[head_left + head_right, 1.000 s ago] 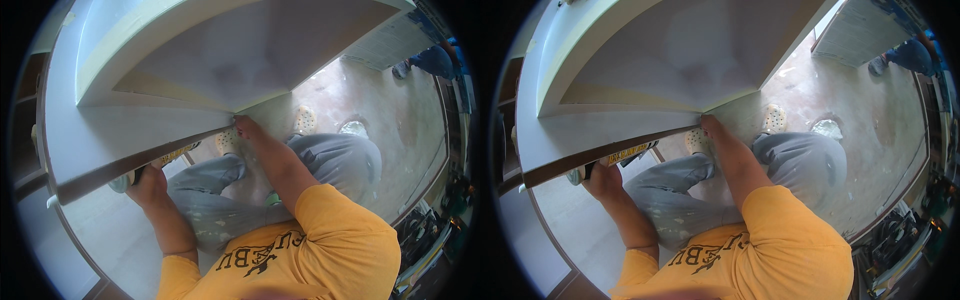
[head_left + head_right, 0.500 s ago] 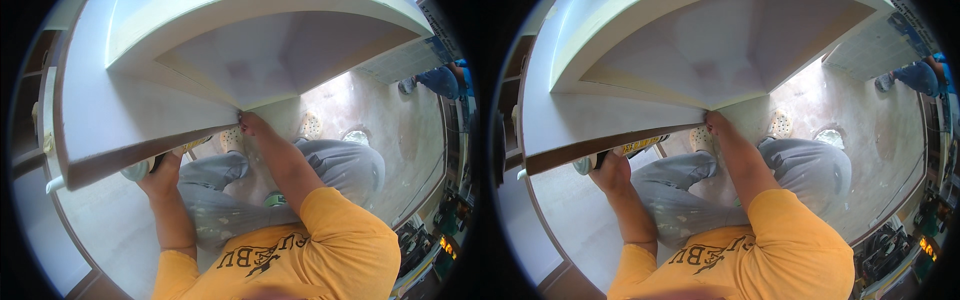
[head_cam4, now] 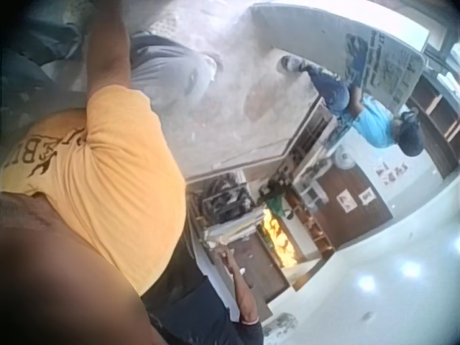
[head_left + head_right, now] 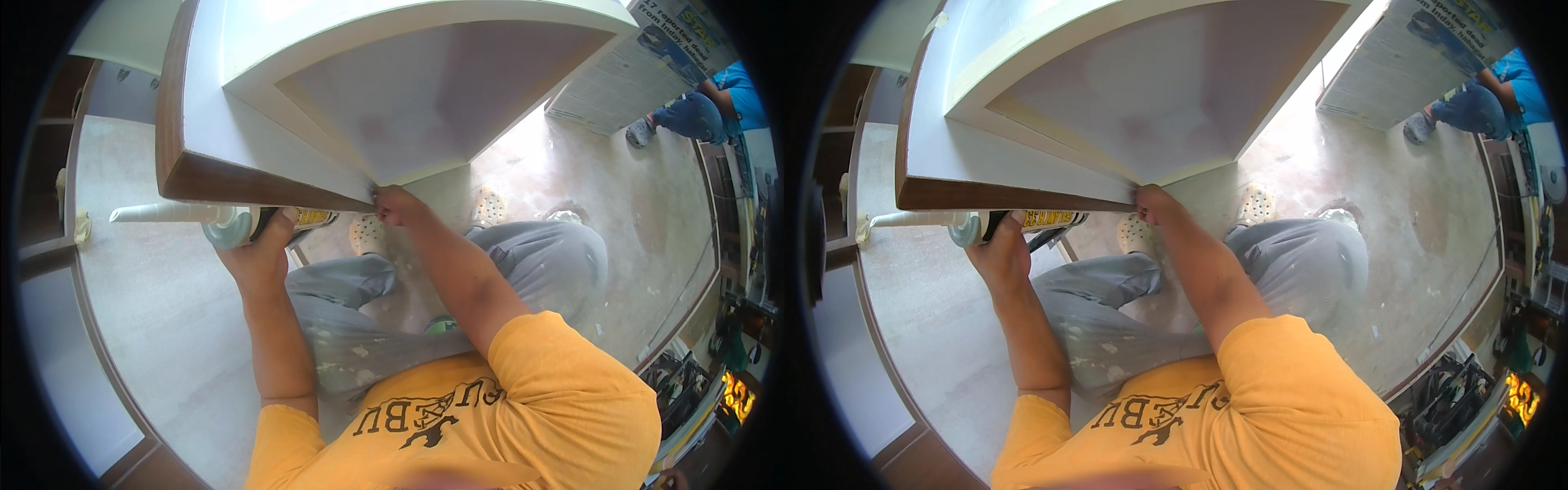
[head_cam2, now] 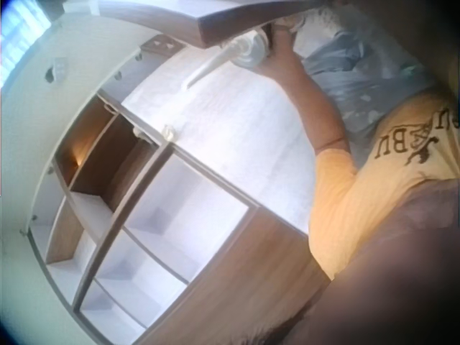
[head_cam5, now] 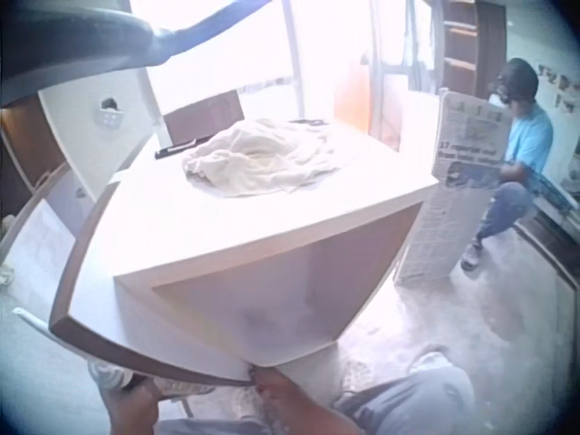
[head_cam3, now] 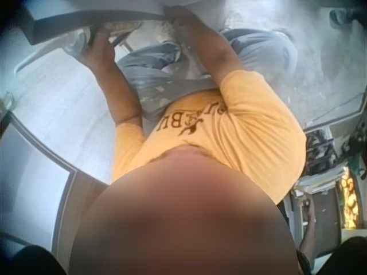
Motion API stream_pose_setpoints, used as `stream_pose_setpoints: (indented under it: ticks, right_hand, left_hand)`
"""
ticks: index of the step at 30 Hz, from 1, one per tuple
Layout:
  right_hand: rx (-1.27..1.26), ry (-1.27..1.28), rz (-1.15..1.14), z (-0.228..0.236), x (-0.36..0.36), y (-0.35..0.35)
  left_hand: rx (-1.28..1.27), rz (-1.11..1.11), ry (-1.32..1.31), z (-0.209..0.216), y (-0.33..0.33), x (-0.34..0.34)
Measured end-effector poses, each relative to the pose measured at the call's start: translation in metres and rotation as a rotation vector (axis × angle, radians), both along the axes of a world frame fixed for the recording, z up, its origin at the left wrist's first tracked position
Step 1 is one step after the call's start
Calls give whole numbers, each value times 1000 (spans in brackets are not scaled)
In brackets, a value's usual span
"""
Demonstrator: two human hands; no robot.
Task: The person applies sealant to the edges of a white cabinet using a caulking gun and smooths the bead with a finger. They wipe excess sealant with a cloth and continue along the cabinet seams.
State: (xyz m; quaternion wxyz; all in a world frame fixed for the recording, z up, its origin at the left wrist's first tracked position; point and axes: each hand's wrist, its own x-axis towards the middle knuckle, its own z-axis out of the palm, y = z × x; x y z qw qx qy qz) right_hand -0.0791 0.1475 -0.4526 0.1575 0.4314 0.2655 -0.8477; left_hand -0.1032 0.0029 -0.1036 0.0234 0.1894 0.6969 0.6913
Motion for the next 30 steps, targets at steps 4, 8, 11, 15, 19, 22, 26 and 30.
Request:
stream_pose_setpoints:
  ticks: [4,8,11,15,19,22,26,30]
  right_hand:
    - [30,-147,-8,18,-7,-1]
    - [194,-74,75,53,-4,2]
    - [333,-79,139,84,-8,4]
    - [390,-63,177,117,-9,7]
    - [334,-48,135,147,-1,11]
    - [378,54,181,176,6,15]
    - [398,209,200,221,19,23]
    - [422,272,186,269,27,30]
  left_hand:
    - [38,-56,-10,3,2,-1]
    - [20,-54,0,5,5,-2]
    - [12,-72,23,8,7,-3]
    - [50,-122,57,9,11,-3]
    - [33,-136,53,10,11,-5]
    - [52,-140,41,10,11,-6]
    - [107,-165,16,11,13,-5]
    - [98,-173,11,12,14,-6]
